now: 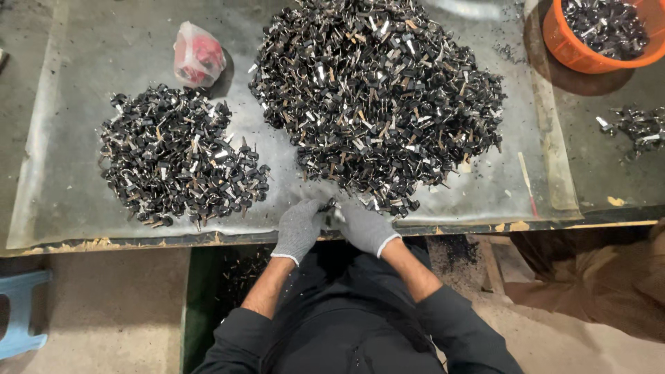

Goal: The person, wearing gray work gloves, sits at a workbench and sorts small black metal components from a large mixed pile on the table. They pick pieces one at a time, briefly handle them, and place them into a separate smaller pile on the left side of the table.

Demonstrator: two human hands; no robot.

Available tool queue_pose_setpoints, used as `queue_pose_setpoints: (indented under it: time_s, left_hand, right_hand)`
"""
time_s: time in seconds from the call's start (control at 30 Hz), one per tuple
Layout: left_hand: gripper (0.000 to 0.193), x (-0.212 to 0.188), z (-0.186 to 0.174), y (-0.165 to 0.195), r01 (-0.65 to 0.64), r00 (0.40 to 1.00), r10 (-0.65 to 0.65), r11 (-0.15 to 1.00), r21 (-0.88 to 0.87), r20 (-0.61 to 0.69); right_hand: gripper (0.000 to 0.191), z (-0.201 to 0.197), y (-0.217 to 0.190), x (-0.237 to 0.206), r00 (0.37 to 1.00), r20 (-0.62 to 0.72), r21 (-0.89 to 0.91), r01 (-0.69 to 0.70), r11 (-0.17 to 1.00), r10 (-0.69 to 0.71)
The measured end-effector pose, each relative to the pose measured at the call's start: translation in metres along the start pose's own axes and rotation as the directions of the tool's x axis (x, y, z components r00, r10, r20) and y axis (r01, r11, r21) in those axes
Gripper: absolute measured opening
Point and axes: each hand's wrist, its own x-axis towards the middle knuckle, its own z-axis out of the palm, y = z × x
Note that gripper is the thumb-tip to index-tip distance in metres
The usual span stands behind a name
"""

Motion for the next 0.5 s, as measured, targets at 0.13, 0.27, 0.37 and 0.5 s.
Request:
queue_pose_setpoints:
  time_s: [0.13, 0.27, 0.37, 0.5]
  left_hand:
    - [0.025, -0.003, 0.002, 0.001, -0.020, 0.999, 0.020, 1.000, -0.023, -0.026]
    - [0.025, -0.006, 0.001, 0.002, -0.064, 0.994, 0.059, 0.996, -0.059, -0.087]
    - [0.034, -0.007, -0.001, 0.004, -0.075, 0.997, 0.075, 0.997, -0.001, -0.019]
    - [0.028, -0.005, -0.004, 0.009, -0.029, 1.000, 0.029, 0.999, 0.023, 0.001]
  right_hand:
    - [0.031, 0.010, -0.002, 0.000, 0.982, -0.154, -0.059, -0.120, 0.991, 0.110]
    - [0.032, 0.024, 0.000, 0.006, 0.942, -0.333, -0.071, -0.061, 0.996, 0.034]
    - [0.033, 0.029, 0.004, 0.006, 0.959, -0.273, -0.190, -0.131, 0.973, 0.076]
    - [0.028, 0.029, 0.008, 0.006, 0.971, -0.228, -0.070, 0.061, 0.996, -0.076]
